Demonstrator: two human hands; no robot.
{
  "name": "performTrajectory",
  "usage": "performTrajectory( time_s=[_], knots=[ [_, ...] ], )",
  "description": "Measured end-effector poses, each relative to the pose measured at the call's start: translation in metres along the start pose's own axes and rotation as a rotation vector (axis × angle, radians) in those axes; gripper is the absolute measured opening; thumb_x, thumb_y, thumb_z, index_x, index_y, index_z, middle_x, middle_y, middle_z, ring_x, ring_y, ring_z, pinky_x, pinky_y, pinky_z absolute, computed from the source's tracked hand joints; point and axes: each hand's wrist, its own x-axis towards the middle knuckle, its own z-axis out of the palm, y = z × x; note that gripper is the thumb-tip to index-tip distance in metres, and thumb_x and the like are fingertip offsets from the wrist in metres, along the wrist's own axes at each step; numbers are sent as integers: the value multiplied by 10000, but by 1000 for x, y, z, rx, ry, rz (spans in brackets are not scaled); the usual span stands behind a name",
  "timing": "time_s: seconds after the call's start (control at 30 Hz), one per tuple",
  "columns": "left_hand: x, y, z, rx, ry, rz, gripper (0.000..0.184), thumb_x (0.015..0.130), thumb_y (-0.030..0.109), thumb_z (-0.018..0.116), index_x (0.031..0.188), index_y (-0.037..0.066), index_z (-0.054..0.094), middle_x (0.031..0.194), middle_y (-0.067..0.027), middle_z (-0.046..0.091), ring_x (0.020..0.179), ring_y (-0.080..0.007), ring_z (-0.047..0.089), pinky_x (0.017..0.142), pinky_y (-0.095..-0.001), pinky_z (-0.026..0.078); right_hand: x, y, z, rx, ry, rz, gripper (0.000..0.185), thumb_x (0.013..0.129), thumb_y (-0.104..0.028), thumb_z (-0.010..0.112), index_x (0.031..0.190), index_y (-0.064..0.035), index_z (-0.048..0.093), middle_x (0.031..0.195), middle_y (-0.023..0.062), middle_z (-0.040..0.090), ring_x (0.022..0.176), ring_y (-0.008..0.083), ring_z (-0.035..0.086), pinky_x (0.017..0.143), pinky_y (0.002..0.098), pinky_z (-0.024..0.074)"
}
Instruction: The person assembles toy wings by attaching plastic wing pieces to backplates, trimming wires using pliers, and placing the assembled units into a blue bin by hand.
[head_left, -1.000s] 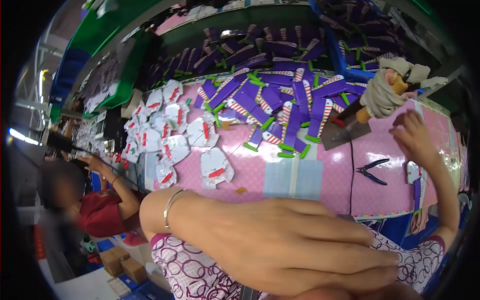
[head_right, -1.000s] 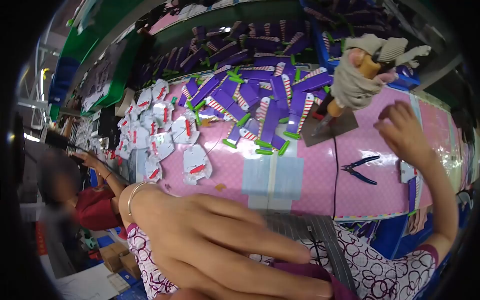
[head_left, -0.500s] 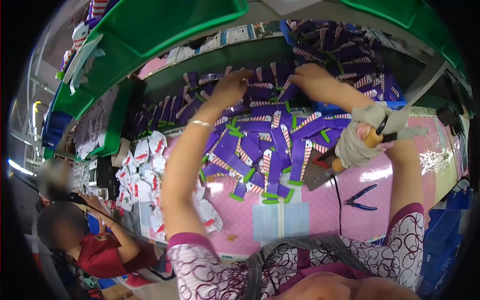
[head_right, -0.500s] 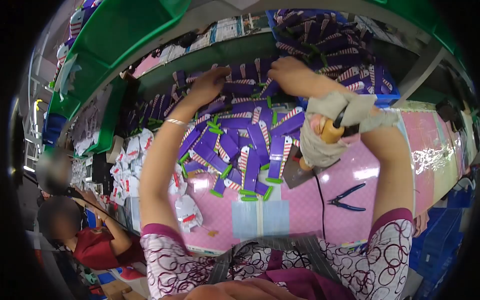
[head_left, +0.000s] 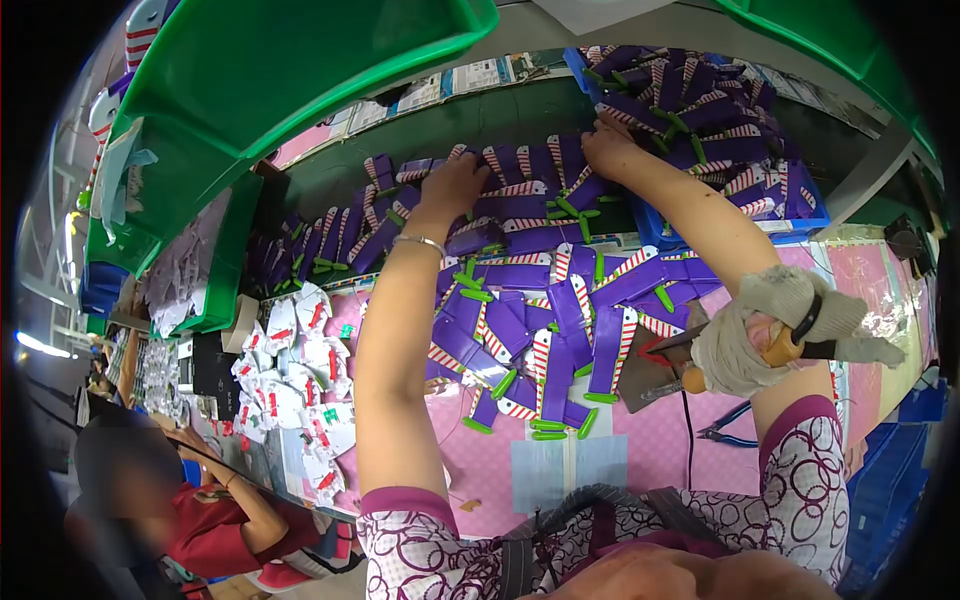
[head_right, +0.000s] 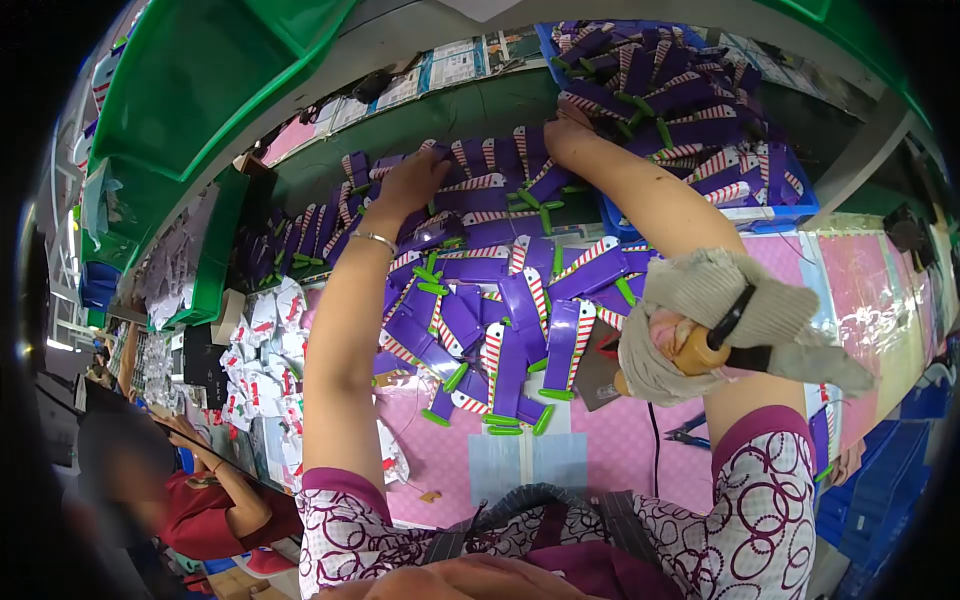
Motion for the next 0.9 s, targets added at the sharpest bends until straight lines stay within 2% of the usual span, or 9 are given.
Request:
performTrajectory(
  time_s=[0.07,0.3,0.37,0.43,0.57,0.67,0.73,0.87,0.9],
  knots=[
    [8,-2,-3,18,-53,-43,282,852,330,527,935,73,610,1058,-168,612,961,-346,596,766,-473,484,0,-7,4,-250,-217,-25,402,847,-126,390,1186,63,495,1010,235,623,1119,302,511,1068,405,227],
    [48,20,32,166,-93,-227,460,835,365,520,1156,36,519,1047,-235,612,993,-357,599,816,-438,485,-9,-11,1,-266,-129,-97,472,852,-145,393,1274,65,423,1051,247,606,1083,324,544,1056,446,238],
    [56,22,45,57,-18,-280,568,842,393,504,1271,26,440,1045,-258,605,1001,-371,592,834,-438,477,-12,-13,-11,22,-165,-74,469,860,-146,383,1281,57,419,1026,237,617,1096,344,532,1056,465,235],
    [65,27,58,-264,44,-414,807,837,476,493,1408,9,166,1052,-290,589,1004,-398,579,864,-443,456,-10,-19,-5,93,-150,-46,507,858,-158,403,1317,53,366,1128,275,555,1175,335,467,1066,465,220],
    [75,48,69,-307,9,-496,976,790,529,558,1428,18,24,1110,-293,562,1052,-402,550,892,-434,437,-12,-31,-4,185,-179,103,589,837,-143,422,1363,58,251,1260,322,426,1225,354,410,1055,456,256],
    [78,59,77,-505,73,-408,1116,714,536,656,1422,25,-38,1175,-325,506,1081,-422,521,906,-406,436,9,-18,5,484,-228,108,707,833,-181,471,1416,5,117,1396,335,218,1273,491,270,1039,499,272],
    [73,69,75,-715,61,-454,1189,683,480,713,1411,46,-120,1197,-328,486,1091,-413,512,918,-392,435,19,-17,8,777,-142,467,785,808,-217,520,1414,13,77,1381,361,215,1271,493,272,1046,484,270],
    [86,39,118,-996,26,-547,1173,689,352,752,1401,36,-124,1173,-300,517,1046,-401,544,925,-378,437,24,-8,10,927,-154,514,836,785,-259,567,1377,85,87,1314,363,338,1224,469,365,1029,456,315],
    [76,38,119,-1262,48,-463,901,701,201,699,1379,83,117,1152,-257,547,1004,-389,563,913,-376,436,23,-6,10,932,-161,506,836,785,-259,567,1377,85,87,1314,363,338,1224,469,365,1029,456,315]
  ],
)
